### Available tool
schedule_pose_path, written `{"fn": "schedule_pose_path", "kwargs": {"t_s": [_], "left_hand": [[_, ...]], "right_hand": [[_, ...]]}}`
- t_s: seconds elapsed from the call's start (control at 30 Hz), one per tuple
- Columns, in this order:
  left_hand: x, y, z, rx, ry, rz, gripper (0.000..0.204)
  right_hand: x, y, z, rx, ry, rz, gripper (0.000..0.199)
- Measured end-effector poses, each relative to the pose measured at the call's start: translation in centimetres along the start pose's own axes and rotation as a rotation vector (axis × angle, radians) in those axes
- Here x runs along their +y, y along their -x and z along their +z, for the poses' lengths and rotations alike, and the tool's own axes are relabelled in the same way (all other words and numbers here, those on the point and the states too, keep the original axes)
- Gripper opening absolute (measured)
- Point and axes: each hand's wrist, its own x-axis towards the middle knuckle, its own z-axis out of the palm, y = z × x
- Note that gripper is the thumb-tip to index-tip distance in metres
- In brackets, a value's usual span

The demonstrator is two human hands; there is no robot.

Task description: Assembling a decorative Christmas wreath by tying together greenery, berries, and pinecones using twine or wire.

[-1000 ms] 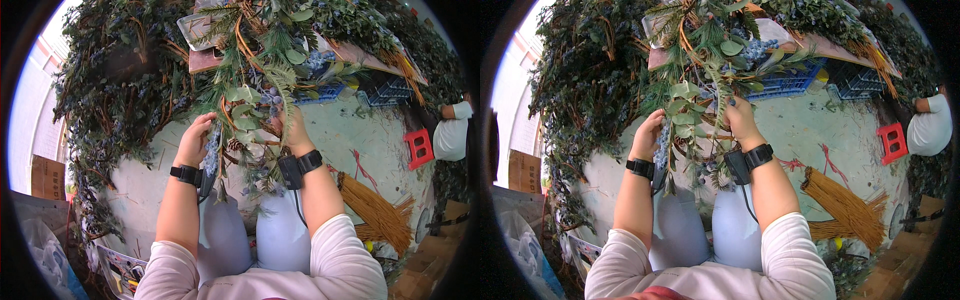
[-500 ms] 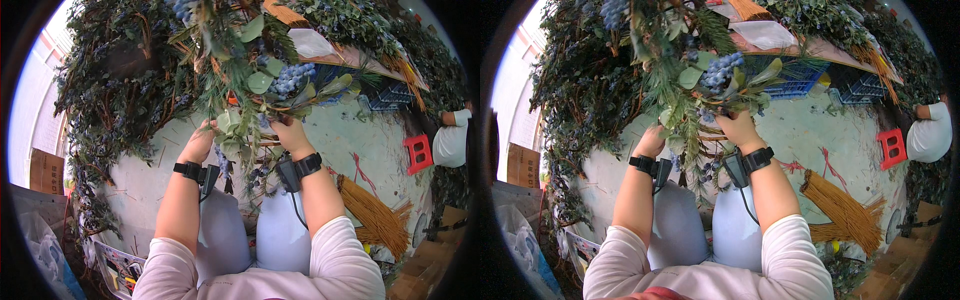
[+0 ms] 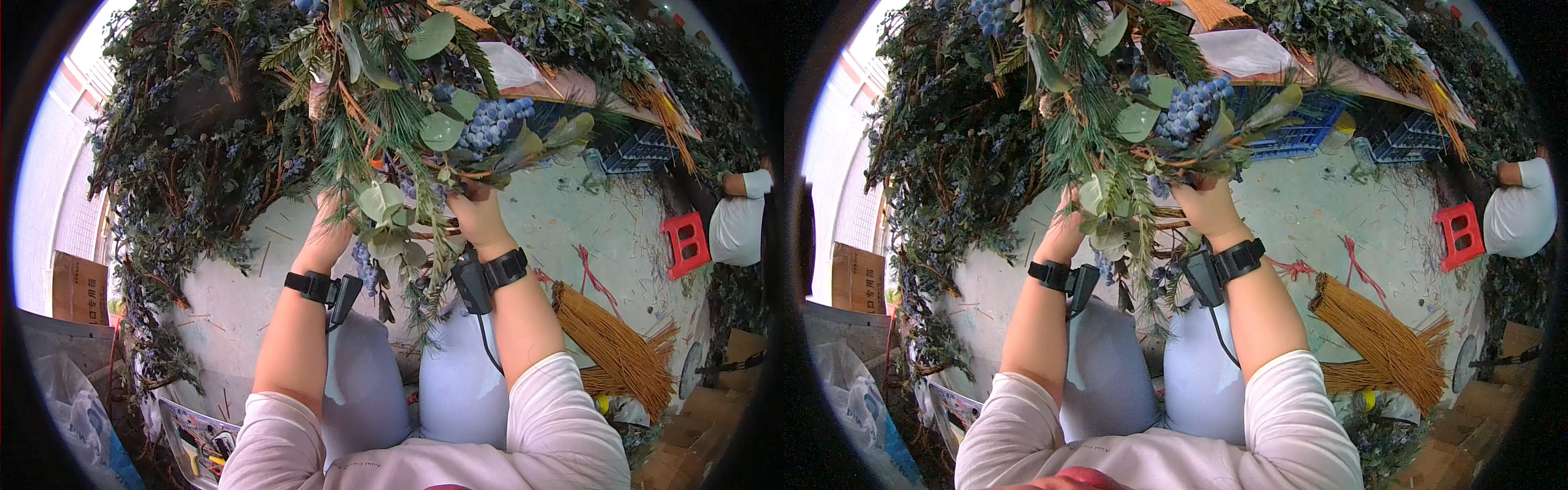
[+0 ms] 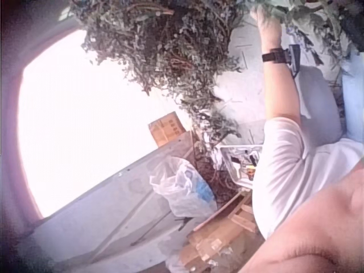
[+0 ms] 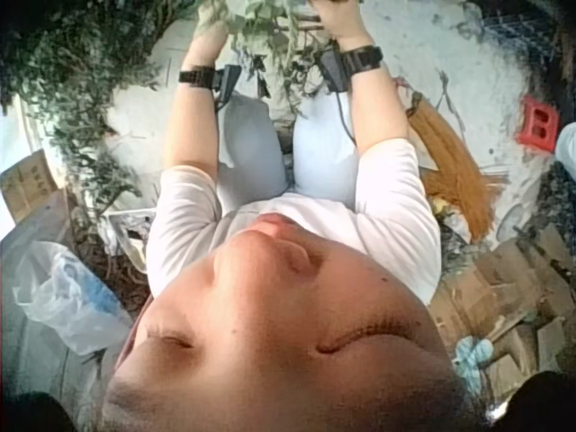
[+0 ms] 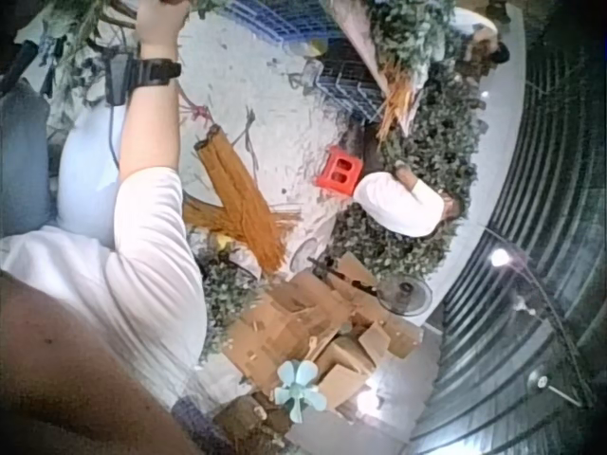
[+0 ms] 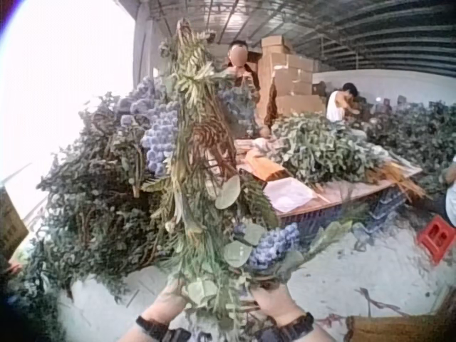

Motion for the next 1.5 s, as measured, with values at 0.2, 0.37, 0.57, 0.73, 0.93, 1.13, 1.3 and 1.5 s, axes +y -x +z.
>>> {"fn": "schedule_pose_path", "kwargs": {"t_s": [0.2, 0.37, 0.57, 0.73, 0.93, 1.13, 1.3, 1.5], "left_hand": [[1.6, -0.8, -1.9, -0.307, 0.014, -0.216, 0.041], [0.7, 0.0, -0.3, 0.020, 0.066, -0.133, 0.042], [1.0, -0.8, -0.7, 0.089, -0.016, 0.009, 0.041], [-0.9, -1.5, 0.9, 0.236, -0.074, 0.112, 0.048], [1.3, 0.3, -2.1, 0.265, -0.008, 0.049, 0.044], [7.3, 3.9, -10.4, 0.131, 0.066, -0.037, 0.031], [9.7, 6.7, -14.8, -0.083, 0.558, -0.283, 0.030], [12.2, 10.6, -16.0, -0.076, -0.248, -0.201, 0.021]], "right_hand": [[-0.3, 0.3, 0.2, -0.017, -0.023, 0.113, 0.032], [-0.8, 0.2, 0.1, -0.008, 0.152, 0.122, 0.025], [0.7, -0.1, -0.6, -0.019, 0.028, 0.111, 0.023], [3.0, 0.2, -2.5, 0.048, 0.390, -0.105, 0.021], [-2.1, 0.8, 0.8, 0.049, -0.037, 0.141, 0.015], [0.5, 1.6, 0.9, -0.064, -0.261, 0.425, 0.029], [5.9, 2.7, -0.8, -0.345, -0.294, 0.233, 0.040], [-1.1, 3.8, 6.2, -0.399, -0.738, 0.110, 0.035]]}}
